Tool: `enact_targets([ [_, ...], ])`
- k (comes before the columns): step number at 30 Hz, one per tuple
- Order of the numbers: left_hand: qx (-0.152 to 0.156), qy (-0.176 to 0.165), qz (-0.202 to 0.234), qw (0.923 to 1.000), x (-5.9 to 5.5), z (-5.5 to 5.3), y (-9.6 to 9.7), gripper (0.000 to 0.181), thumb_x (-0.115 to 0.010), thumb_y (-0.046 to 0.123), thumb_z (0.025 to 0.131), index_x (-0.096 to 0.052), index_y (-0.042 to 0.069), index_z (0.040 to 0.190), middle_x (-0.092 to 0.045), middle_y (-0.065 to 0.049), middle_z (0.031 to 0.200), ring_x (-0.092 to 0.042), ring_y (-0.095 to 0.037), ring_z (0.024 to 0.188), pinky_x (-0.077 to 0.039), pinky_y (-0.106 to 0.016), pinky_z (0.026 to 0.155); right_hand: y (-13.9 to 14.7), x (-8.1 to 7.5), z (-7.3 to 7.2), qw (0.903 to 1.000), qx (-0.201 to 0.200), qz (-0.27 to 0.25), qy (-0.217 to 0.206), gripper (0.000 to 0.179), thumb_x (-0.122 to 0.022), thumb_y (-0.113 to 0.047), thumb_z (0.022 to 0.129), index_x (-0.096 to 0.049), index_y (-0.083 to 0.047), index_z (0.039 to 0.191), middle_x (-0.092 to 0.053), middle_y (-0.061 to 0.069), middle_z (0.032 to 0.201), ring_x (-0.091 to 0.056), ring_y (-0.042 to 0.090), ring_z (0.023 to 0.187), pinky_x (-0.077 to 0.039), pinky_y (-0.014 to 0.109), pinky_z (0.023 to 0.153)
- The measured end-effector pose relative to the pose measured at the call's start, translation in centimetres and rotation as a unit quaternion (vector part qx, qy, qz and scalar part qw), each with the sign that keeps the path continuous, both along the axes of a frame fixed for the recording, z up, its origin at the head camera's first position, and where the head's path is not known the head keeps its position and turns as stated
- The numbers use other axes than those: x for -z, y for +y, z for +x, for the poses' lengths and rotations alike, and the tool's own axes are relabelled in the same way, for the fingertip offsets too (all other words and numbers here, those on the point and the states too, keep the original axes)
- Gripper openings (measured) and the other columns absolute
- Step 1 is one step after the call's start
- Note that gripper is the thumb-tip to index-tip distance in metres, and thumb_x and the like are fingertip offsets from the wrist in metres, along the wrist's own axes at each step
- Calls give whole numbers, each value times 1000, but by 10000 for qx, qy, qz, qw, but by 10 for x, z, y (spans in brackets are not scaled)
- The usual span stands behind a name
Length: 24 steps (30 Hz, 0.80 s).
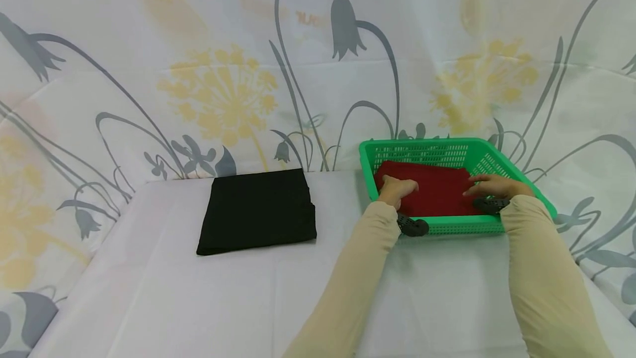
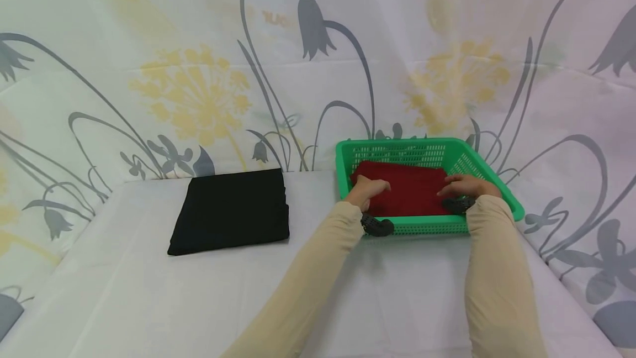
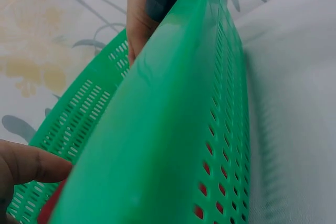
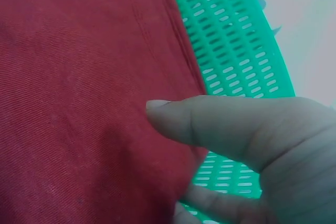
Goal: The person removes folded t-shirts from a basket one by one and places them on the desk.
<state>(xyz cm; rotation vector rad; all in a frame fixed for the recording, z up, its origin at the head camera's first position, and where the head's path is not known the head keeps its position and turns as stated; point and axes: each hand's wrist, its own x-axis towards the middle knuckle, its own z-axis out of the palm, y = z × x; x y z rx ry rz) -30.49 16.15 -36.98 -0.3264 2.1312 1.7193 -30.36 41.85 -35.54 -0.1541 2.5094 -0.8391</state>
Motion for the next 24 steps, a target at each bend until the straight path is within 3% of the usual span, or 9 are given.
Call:
enact_targets([
  [4,-1,1,32,10000,-1,-1,0,89,-70,17,86,-14,11,155,-41,-15,142,-45,-28,122,-44,-38,92,-2,-1,-1,10000,10,-53,-35,71,-52,-23,98,-15,22,140,-5,48,140,-17,62,127,-28,65,101],
  [7,1,-24,17,10000,0,-3,0,89,-70,17,86,-14,13,155,-40,-15,143,-48,-20,97,-43,-31,72,-3,-2,-1,10000,23,-50,31,72,-54,-23,96,-18,21,140,-2,47,141,-11,63,127,-28,65,100],
  [10,18,-92,9,10000,1,-6,-1,89,-71,16,86,-15,15,156,-42,-16,141,-35,-14,63,-30,-27,52,-4,-2,0,9999,-4,6,106,74,-56,-24,95,-18,20,141,-1,47,141,-12,62,127,-29,65,99],
  [14,76,-138,-13,9999,3,-11,0,86,-71,14,87,-18,19,155,-57,-16,123,-13,-12,46,-18,-26,43,-3,-1,-1,9998,118,-32,161,78,-60,-28,92,-19,15,143,-2,46,142,-13,62,128,-28,64,101],
  [17,89,-52,-10,9999,4,-11,1,79,-71,12,87,-26,19,151,-59,-14,117,-24,-12,52,-24,-28,47,-3,0,-2,9995,171,-57,247,79,-62,-30,91,-21,13,144,-2,46,142,-10,62,129,-25,66,101],
  [19,80,19,-23,10000,4,-10,2,73,-72,11,86,-32,18,146,-57,-13,118,-38,-14,62,-32,-28,53,-3,0,-2,9992,147,-11,366,77,-64,-30,91,-24,12,143,-4,46,142,-8,62,129,-24,66,101],
  [22,36,125,-42,9999,3,-7,3,67,-73,7,85,-38,15,142,-50,-13,127,-52,-19,89,-46,-30,68,-5,-1,0,9989,60,51,455,73,-63,-26,92,-27,14,142,-6,47,142,-7,62,129,-25,67,100],
  [24,15,168,-146,9998,3,-5,4,66,-74,5,84,-41,15,141,-48,-12,131,-50,-24,112,-50,-35,81,-6,-1,0,9986,30,81,518,70,-62,-22,93,-28,15,141,-7,47,141,-8,62,129,-26,67,99],
])
